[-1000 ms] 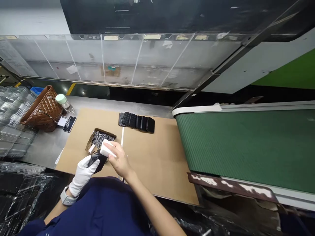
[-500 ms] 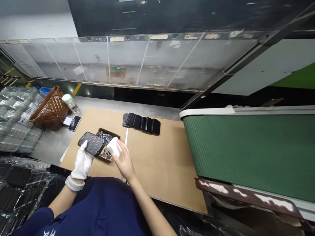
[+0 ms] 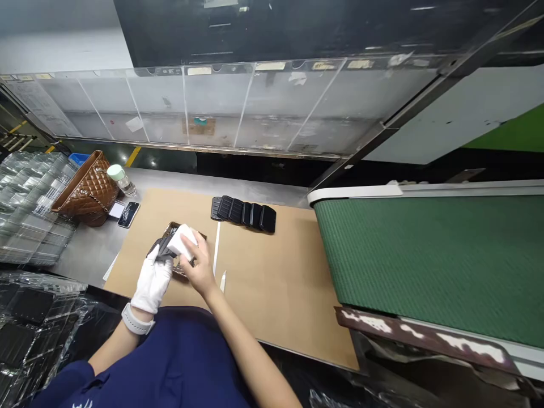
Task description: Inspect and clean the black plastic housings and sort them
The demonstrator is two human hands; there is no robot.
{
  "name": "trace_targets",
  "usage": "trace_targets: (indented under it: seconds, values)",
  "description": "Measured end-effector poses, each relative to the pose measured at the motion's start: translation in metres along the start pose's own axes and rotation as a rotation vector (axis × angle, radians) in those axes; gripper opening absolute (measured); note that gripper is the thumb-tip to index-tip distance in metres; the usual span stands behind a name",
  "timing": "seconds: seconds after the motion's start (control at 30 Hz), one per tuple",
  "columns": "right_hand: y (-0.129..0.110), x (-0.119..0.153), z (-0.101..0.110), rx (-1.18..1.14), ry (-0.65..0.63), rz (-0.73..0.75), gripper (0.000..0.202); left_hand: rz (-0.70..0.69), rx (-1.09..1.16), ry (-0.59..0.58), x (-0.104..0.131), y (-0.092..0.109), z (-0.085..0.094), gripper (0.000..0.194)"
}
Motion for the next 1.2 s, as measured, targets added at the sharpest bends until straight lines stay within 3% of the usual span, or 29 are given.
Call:
trace_targets:
  seconds: [0.2,0.37,0.57,0.63,0.77,0.83,0.93,1.03,1.13,1.2]
  values:
    - [-0.008,0.010,-0.012,-0.022,-0.075,0.152,0.042,0.170,0.114,-0.063,-0.002,-0.004,0.006,0.040]
    - [0.006,-0.001,-0.003,-0.137,0.025,-0.158,0.044,-0.012,0.238,0.013,-0.001,0.005,0.010,0.029]
    - [-0.001,0.009,-0.011,-0.265,0.074,-0.282,0.050,-0.058,0.187,0.005,0.001,0.011,0.014,0.032]
    - [0.012,0.006,-0.016,-0.314,0.057,-0.355,0.050,-0.037,0.122,0.009,0.002,0.010,0.019,0.034]
    - [0.056,0.004,-0.041,-0.307,-0.191,-0.471,0.046,0.074,-0.059,0.015,-0.001,0.005,0.044,0.039]
    - [0.081,0.008,-0.054,-0.241,-0.236,-0.510,0.046,0.079,-0.105,0.044,-0.005,0.006,0.061,0.041]
    - [0.113,0.013,-0.067,-0.124,-0.183,-0.544,0.052,0.060,-0.117,0.057,-0.007,0.008,0.079,0.044]
    - [0.133,0.020,-0.072,-0.027,-0.128,-0.573,0.057,0.044,-0.136,0.046,-0.006,0.007,0.082,0.044]
    - [0.141,0.040,-0.061,0.024,-0.040,-0.577,0.054,0.096,-0.189,0.035,-0.005,-0.001,0.074,0.044]
    - [0.141,0.064,-0.040,0.061,0.070,-0.582,0.052,0.178,-0.234,0.015,-0.006,-0.008,0.066,0.043]
Point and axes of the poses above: each hand's wrist, its own x-axis away from the middle knuckle, its own z-axis out of the back of the hand, y = z × x, the point moved 4 cm from there along -x, towards the middle knuckle, and after that the axes turned 5 degrees about z, right-handed, at the moved point
